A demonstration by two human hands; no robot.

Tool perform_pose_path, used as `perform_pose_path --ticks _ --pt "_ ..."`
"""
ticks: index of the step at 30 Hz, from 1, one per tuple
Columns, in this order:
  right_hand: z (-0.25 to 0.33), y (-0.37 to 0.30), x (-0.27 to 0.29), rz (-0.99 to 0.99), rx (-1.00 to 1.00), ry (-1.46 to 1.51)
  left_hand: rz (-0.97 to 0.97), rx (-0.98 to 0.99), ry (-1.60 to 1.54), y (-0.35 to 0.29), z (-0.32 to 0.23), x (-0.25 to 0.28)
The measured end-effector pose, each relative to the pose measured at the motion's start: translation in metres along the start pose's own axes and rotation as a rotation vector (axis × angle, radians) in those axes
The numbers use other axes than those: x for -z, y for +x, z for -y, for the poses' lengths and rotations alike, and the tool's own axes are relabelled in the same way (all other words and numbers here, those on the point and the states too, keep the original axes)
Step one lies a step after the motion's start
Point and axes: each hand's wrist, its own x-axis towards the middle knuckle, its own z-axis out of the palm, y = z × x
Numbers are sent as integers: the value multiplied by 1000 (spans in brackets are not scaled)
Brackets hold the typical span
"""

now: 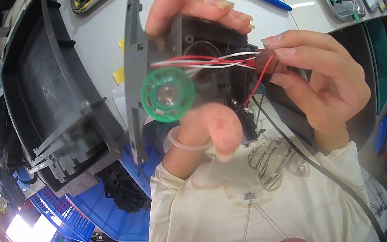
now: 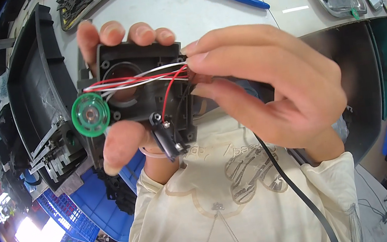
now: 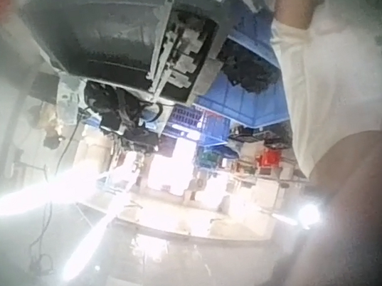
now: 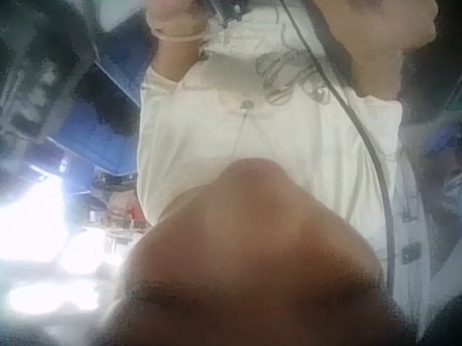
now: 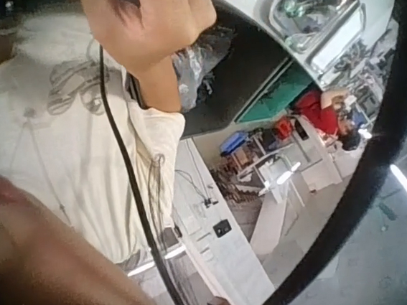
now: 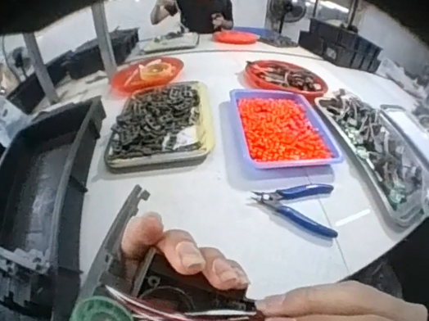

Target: Assembling internal components, including a speaker and switches, into a plastic electronic housing.

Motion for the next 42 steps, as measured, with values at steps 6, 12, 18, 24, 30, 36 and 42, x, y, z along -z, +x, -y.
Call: perform_pose_path --ticks 6,12,18,24,30,36,42 --pt "0 -12 -7 -54 24 -120 130 48 40 -2 -8 1" --pt "0 -15 -13 -65 25 -124 103 95 85 -6 -22 -13" --pt "-6 -15 -10 -11 108 -167 109 94 72 -9 -20 -7" --pt "-6 -15 -8 -17 85 -172 113 113 57 -10 -18 -6" --pt "-5 -19 -12 19 43 -190 -104 51 31 -15 -13 -18" --pt "-5 -21 -12 22 37 -203 199 127 84 -13 -17 4" --pt "-4 -16 -17 6 -19 -159 200 96 52 -12 -16 7"
